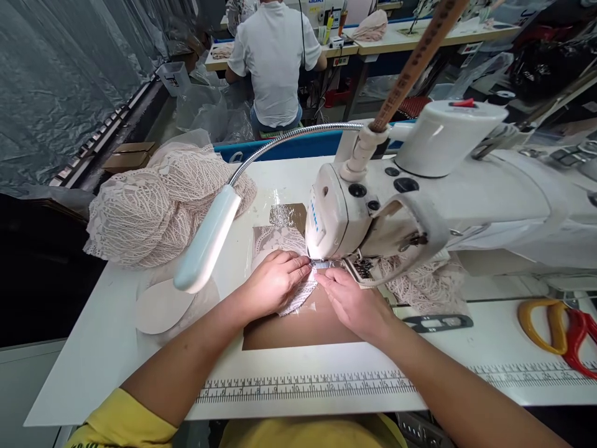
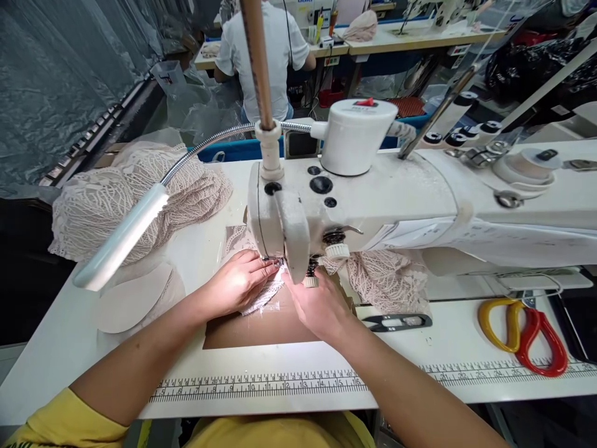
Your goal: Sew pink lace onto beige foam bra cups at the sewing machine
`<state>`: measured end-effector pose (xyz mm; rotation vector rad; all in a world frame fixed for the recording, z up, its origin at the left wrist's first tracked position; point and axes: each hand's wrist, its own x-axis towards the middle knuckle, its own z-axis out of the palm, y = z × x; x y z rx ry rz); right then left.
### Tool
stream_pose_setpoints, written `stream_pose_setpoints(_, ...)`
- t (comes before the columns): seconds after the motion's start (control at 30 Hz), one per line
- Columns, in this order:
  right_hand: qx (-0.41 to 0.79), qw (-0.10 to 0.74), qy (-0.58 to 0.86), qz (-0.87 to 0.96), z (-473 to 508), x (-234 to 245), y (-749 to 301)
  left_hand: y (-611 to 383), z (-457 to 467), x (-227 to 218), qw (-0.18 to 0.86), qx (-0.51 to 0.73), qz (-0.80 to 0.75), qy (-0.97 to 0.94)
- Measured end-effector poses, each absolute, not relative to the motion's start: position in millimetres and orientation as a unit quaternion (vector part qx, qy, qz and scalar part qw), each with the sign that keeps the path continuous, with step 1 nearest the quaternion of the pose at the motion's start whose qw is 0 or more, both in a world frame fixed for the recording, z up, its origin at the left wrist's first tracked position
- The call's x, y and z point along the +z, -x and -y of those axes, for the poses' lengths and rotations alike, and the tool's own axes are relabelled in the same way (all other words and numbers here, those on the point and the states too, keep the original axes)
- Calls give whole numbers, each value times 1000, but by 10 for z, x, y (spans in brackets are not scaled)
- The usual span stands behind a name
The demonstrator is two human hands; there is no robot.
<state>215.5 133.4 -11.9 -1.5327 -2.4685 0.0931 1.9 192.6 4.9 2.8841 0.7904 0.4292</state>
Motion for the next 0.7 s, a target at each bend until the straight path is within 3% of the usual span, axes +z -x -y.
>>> stream_pose_setpoints(0.4,25,127,542,830,-1393,-73,-2072,12,-1931,54,26,137,-301,-943)
stream_pose_setpoints(0.7,17,139,543,828,-1383,-98,-2108,32,-1877,114,60,142,-265,-952)
